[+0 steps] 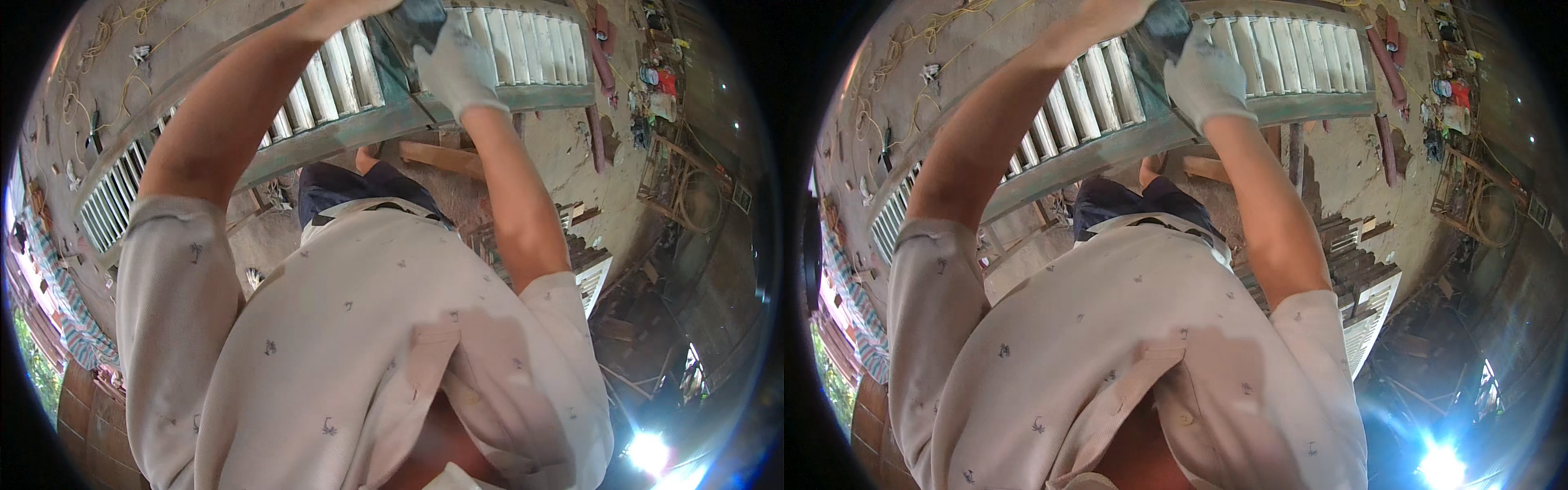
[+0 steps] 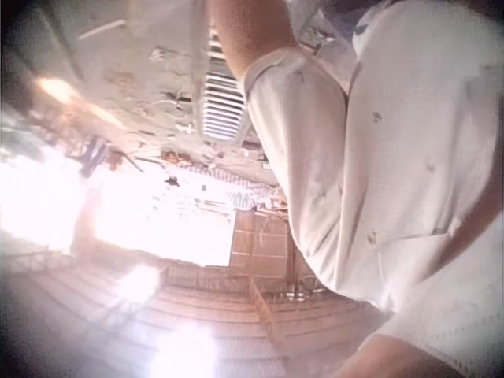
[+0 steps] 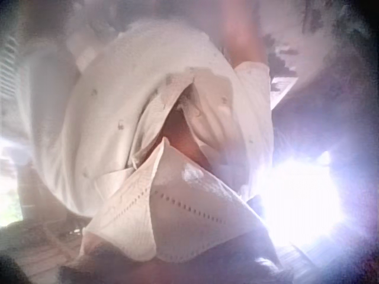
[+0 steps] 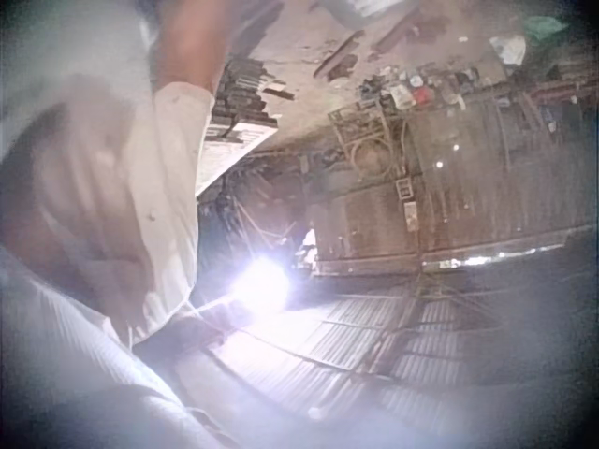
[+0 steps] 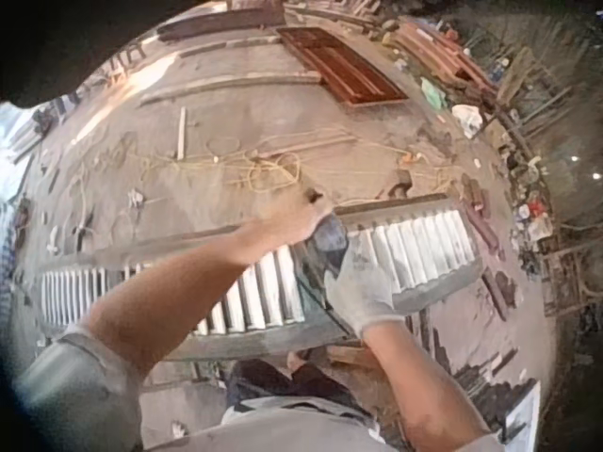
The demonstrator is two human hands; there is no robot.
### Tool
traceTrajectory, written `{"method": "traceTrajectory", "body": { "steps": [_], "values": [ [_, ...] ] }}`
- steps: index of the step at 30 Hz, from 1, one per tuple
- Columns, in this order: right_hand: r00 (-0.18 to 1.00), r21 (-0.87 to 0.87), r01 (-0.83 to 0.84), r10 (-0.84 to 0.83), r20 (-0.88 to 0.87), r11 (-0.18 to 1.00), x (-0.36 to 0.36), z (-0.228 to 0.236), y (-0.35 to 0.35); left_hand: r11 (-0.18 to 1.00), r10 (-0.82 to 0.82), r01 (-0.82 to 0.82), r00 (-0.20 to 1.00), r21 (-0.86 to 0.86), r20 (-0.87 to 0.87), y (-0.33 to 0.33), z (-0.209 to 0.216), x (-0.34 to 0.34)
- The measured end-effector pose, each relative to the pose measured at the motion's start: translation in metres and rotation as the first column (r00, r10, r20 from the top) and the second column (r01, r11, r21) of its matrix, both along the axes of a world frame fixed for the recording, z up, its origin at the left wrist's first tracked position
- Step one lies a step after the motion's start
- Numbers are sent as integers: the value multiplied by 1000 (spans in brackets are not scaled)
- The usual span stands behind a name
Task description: The person sands a green metal window frame with a sanding block, moving along the frame's edges and slats. They reposition the frame multiple times to access different sides and continue sanding until the clip ends.
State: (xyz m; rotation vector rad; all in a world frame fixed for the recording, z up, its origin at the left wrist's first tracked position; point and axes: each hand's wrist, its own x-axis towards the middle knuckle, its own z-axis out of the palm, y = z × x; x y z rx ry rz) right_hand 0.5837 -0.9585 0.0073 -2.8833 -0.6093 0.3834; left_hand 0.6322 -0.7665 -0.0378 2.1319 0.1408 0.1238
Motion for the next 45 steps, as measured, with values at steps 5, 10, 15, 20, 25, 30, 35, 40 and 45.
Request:
{"method": "traceTrajectory", "body": {
  "steps": [5, 10, 15, 20, 25, 30, 35, 40, 45],
  "values": [
    [974, 20, 118, -112, -197, 993, -66, 0, -52, 991, -130, 130, 983, -15, -128, -45, 4, -78],
    [953, 113, 256, -230, -198, 960, -41, -11, -25, 989, -142, 142, 990, -32, -11, -30, -15, -45],
    [972, 138, 151, -122, -201, 979, 2, -17, 10, 995, 40, -57, 981, 87, 190, 8, -7, -12],
    [948, 74, 275, -257, -190, 959, -54, -7, -22, 991, -132, 132, 984, -9, -117, -30, -14, -63],
    [927, 109, 357, -338, -160, 928, -77, -16, -37, 977, -122, 138, 987, -163, 103, -49, -12, -72],
    [961, -6, 275, -275, -37, 961, -19, -18, 12, 979, -2, 24, 994, -200, 110, -4, -2, -24],
    [942, 232, 312, -268, -203, 921, -41, -8, -4, 993, -58, 70, 991, -95, 123, -24, -38, -41],
    [944, 66, 312, -301, -134, 948, -80, -9, -28, 975, -102, 125, 987, -184, 127, -46, -34, -77],
    [954, 89, 272, -256, -155, 958, -30, -15, 5, 975, 67, -6, 961, -221, 269, -9, -25, -25]
  ]
}}
